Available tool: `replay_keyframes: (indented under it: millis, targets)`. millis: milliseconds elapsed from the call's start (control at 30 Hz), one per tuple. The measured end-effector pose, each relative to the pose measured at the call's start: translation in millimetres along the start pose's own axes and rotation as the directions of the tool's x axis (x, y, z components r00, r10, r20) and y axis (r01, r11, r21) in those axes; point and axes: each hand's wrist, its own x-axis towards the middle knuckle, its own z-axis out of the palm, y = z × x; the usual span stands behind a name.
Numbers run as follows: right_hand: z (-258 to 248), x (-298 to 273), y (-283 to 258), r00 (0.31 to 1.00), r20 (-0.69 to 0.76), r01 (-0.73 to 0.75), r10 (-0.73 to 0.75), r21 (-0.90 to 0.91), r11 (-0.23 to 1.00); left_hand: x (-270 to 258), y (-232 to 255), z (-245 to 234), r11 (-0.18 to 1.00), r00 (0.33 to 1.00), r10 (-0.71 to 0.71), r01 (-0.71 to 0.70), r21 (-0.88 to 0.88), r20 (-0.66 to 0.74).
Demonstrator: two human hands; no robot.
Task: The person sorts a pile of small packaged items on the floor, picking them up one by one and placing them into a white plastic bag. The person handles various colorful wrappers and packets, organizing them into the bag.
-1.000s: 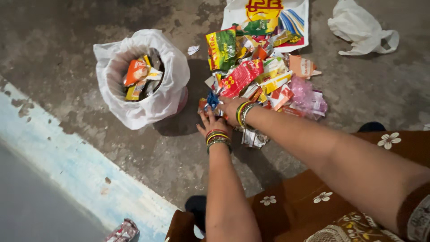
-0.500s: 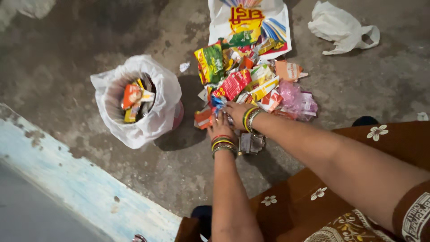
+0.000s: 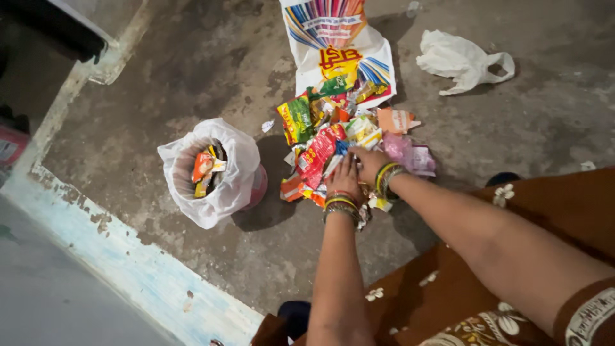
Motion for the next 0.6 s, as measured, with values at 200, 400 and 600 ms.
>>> replay_keyframes:
  millis: [200, 400, 600]
  targets:
    - [-50, 28, -44, 0.993, -0.102, 0.075, -0.066, 0.084, 0.994, 13, -11, -38, 0.997, 0.967, 0.069, -0.077, -0.024, -0.247]
    - [-87, 41, -108, 0.941, -0.263, 0.248, -0.212, 0.114, 0.962, -9, -31, -117, 0.992, 0.95, 0.059, -0.021, 0.125, -0.306]
    - [-104, 62, -183, 0.873, -0.318, 0.402, -0.369, 0.044, 0.915, -30, -70, -161, 0.963, 0.861, 0.058, 0.086, 0.256, -0.505]
